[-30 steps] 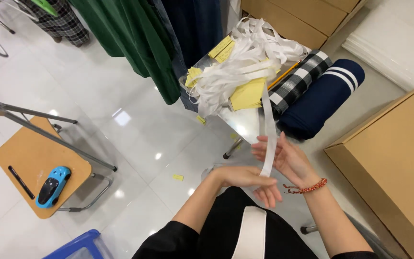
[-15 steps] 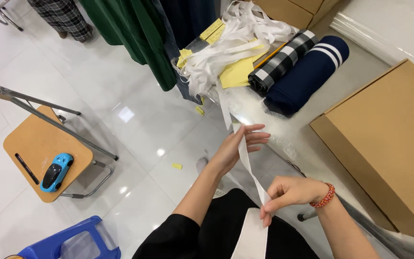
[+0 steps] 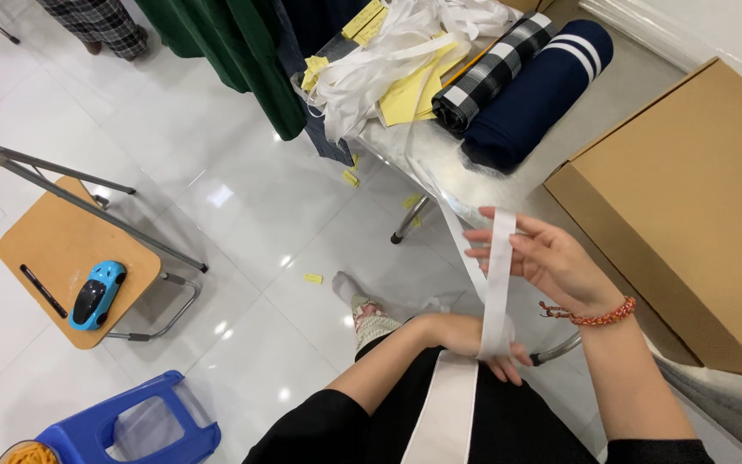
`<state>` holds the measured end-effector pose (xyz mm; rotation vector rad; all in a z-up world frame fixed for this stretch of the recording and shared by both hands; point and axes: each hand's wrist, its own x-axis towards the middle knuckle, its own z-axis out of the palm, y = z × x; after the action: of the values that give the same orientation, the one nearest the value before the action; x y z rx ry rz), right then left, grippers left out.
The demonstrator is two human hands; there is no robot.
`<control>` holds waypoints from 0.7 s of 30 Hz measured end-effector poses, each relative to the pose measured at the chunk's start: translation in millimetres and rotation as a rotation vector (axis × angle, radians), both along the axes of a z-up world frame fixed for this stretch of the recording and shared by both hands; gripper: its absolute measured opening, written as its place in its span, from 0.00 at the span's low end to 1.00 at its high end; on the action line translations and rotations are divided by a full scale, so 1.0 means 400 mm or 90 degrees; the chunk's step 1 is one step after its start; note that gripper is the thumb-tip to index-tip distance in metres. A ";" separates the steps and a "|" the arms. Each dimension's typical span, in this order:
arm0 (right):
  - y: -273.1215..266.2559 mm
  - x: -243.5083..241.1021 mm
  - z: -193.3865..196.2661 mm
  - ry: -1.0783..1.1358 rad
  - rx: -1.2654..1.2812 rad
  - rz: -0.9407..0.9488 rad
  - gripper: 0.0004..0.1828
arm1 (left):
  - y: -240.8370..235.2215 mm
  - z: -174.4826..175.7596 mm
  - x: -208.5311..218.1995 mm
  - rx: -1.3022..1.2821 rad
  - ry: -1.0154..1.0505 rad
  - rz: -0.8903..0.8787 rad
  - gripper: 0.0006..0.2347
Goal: The person places a plastic-wrapped item into a cardboard box, closes the box, and ties it with a white ribbon. They wrap the ribbon around the box, cross it on top, and tie a bow to secure the package.
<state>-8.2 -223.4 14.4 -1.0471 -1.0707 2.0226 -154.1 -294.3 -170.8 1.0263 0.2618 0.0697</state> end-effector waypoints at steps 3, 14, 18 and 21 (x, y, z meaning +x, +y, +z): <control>0.003 -0.038 0.010 0.019 -0.008 -0.076 0.34 | 0.035 0.059 -0.052 -0.185 -0.014 0.110 0.40; 0.082 -0.149 -0.149 -0.123 -0.019 0.067 0.22 | 0.089 0.281 -0.339 0.022 0.052 0.547 0.27; 0.214 -0.236 -0.221 -0.264 0.133 0.044 0.31 | 0.058 0.332 -0.386 0.026 0.132 0.566 0.25; 0.378 -0.280 -0.439 -0.454 0.354 0.075 0.33 | 0.049 0.319 -0.415 0.014 0.124 0.570 0.32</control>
<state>-120.4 -72.4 -161.3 -1.4356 -1.9502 1.2841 -320.1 -274.7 -43.1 0.8700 0.8851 0.7844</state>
